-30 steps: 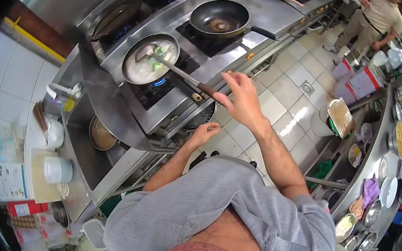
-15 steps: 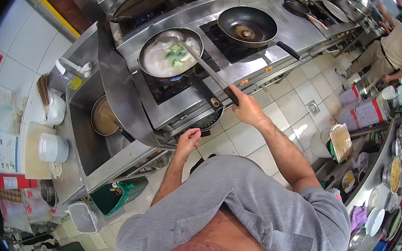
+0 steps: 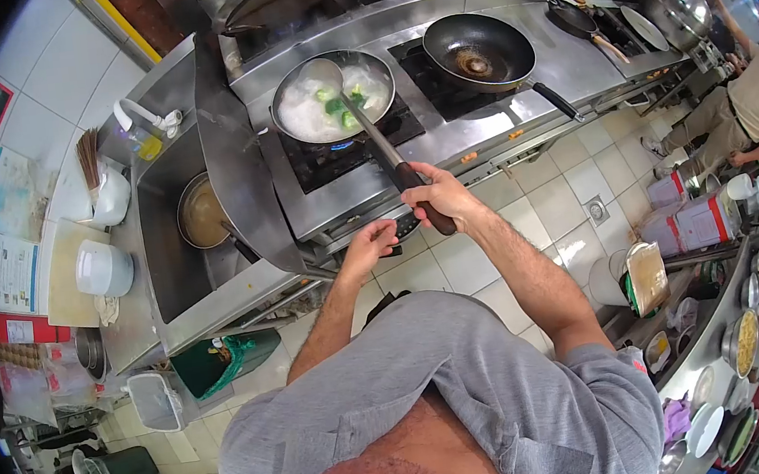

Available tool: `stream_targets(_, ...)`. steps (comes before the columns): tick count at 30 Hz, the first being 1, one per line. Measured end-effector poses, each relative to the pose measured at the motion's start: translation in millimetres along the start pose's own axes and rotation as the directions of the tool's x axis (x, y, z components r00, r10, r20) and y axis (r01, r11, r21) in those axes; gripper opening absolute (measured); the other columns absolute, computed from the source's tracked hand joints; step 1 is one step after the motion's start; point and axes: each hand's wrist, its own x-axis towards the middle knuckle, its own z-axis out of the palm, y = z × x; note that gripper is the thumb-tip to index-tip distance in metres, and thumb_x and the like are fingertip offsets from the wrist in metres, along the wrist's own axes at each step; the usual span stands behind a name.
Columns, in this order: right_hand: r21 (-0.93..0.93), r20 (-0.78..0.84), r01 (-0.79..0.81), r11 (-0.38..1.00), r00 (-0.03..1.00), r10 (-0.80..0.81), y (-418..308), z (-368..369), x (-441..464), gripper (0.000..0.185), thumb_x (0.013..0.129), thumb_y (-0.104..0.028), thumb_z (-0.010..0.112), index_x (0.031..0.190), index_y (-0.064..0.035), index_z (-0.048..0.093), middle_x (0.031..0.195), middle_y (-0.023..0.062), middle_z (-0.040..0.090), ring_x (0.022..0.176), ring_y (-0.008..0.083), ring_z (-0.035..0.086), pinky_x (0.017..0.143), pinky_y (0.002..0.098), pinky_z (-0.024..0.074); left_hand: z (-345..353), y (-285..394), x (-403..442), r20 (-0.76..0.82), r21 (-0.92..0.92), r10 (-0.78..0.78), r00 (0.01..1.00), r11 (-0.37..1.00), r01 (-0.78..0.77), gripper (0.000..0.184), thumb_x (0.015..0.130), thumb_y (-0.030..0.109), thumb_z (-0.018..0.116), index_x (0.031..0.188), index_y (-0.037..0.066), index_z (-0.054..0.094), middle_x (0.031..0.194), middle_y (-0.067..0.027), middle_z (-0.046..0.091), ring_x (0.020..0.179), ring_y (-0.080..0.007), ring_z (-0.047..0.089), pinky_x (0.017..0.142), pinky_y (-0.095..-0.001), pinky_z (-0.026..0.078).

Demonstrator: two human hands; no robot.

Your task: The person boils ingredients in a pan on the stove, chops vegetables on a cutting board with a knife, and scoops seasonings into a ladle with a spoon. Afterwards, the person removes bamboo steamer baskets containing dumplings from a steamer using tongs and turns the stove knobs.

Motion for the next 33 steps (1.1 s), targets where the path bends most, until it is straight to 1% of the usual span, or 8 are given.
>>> stream_targets(2,-0.06,0.02,0.018,0.998,1.0,-0.016,5.1,-3.9,-3.6,0.069,0.076,-0.002,0.061,0.136,-0.0041,0.029,0.069,0.0035,0.054,0.047,0.0085,0.049,0.036,0.0234,0.0394,3.3,-7.6,-3.3,0.011,-0.059,-0.063,0.998,0.996,0.063,0.04,0.087,0.033,0.058,0.115,0.005,0.055,0.101,-0.0011,0.058,0.087,-0.0096,0.056,0.073,-0.0238,0.045)
stream_targets(5,-0.469,-0.039,0.084,0.879,0.993,-0.115,18.1,-8.1,-13.5,0.066,0.076,-0.003,0.06,0.136,-0.0033,0.031,0.07,0.0091,0.056,0.053,0.0139,0.054,0.043,0.0282,0.043,2.1,-20.2,-3.3,0.037,-0.067,-0.092,0.995,0.993,0.095,0.039,0.087,0.034,0.058,0.114,0.005,0.055,0.102,-0.0007,0.058,0.087,-0.0095,0.055,0.073,-0.024,0.045)
stream_targets(7,-0.858,0.091,0.353,0.373,0.819,-0.566,21.9,0.6,-22.1,0.066,0.074,-0.002,0.06,0.134,-0.0016,0.032,0.078,0.022,0.06,0.065,0.033,0.061,0.058,0.0386,0.0471,-0.7,-18.7,-4.8,0.033,-0.05,-0.105,0.994,0.993,0.107,0.039,0.088,0.034,0.058,0.114,0.005,0.055,0.102,-0.0008,0.058,0.087,-0.0096,0.055,0.073,-0.0241,0.045)
stream_targets(8,-0.846,0.0,0.232,0.48,0.9,-0.435,19.7,2.3,-31.0,0.065,0.075,-0.003,0.059,0.134,-0.0021,0.032,0.085,0.0273,0.058,0.08,0.0412,0.059,0.069,0.0416,0.0455,-1.9,-18.3,-5.2,0.029,-0.031,-0.12,0.992,0.992,0.121,0.039,0.088,0.034,0.057,0.114,0.005,0.055,0.102,-0.0008,0.058,0.087,-0.0096,0.055,0.073,-0.0243,0.045)
stream_targets(11,-0.795,-0.04,0.189,0.576,0.932,-0.36,15.9,14.2,-50.2,0.064,0.076,-0.004,0.06,0.134,-0.0033,0.033,0.083,0.0256,0.06,0.078,0.04,0.06,0.068,0.0417,0.0458,-7.4,-21.2,-4.4,0.034,-0.044,-0.105,0.994,0.993,0.107,0.038,0.088,0.034,0.057,0.114,0.005,0.055,0.102,-0.0013,0.058,0.087,-0.0103,0.055,0.073,-0.0244,0.045)
stream_targets(21,-0.875,-0.071,0.084,0.477,0.952,-0.297,28.5,-15.7,-41.1,0.064,0.076,-0.004,0.057,0.135,-0.0089,0.033,0.091,0.026,0.059,0.086,0.0404,0.058,0.072,0.0434,0.0462,-13.2,-10.1,-4.0,-0.031,-0.059,-0.073,0.997,0.996,0.071,0.033,0.086,0.028,0.059,0.11,0.006,0.058,0.091,0.0007,0.059,0.08,-0.0078,0.053,0.069,-0.0242,0.044)
stream_targets(26,-0.941,0.007,0.156,0.301,0.898,-0.441,27.1,-32.3,-17.8,0.062,0.076,-0.003,0.058,0.133,-0.0067,0.036,0.094,0.0252,0.06,0.087,0.0387,0.06,0.073,0.0405,0.0469,-17.1,-22.2,-3.3,-0.019,-0.045,-0.078,0.997,0.996,0.077,0.033,0.086,0.028,0.06,0.11,0.005,0.058,0.093,0.0005,0.059,0.082,-0.0079,0.052,0.069,-0.0249,0.044)
stream_targets(33,-0.849,-0.025,0.215,0.482,0.896,-0.444,16.0,-28.9,0.4,0.062,0.075,-0.005,0.06,0.132,-0.0067,0.037,0.101,0.0244,0.06,0.091,0.0353,0.06,0.076,0.0389,0.0471,-14.8,-21.1,-4.4,-0.02,0.003,-0.072,0.997,0.997,0.072,0.036,0.088,0.029,0.057,0.115,0.005,0.055,0.1,-0.0037,0.06,0.09,-0.0125,0.057,0.073,-0.0258,0.046)
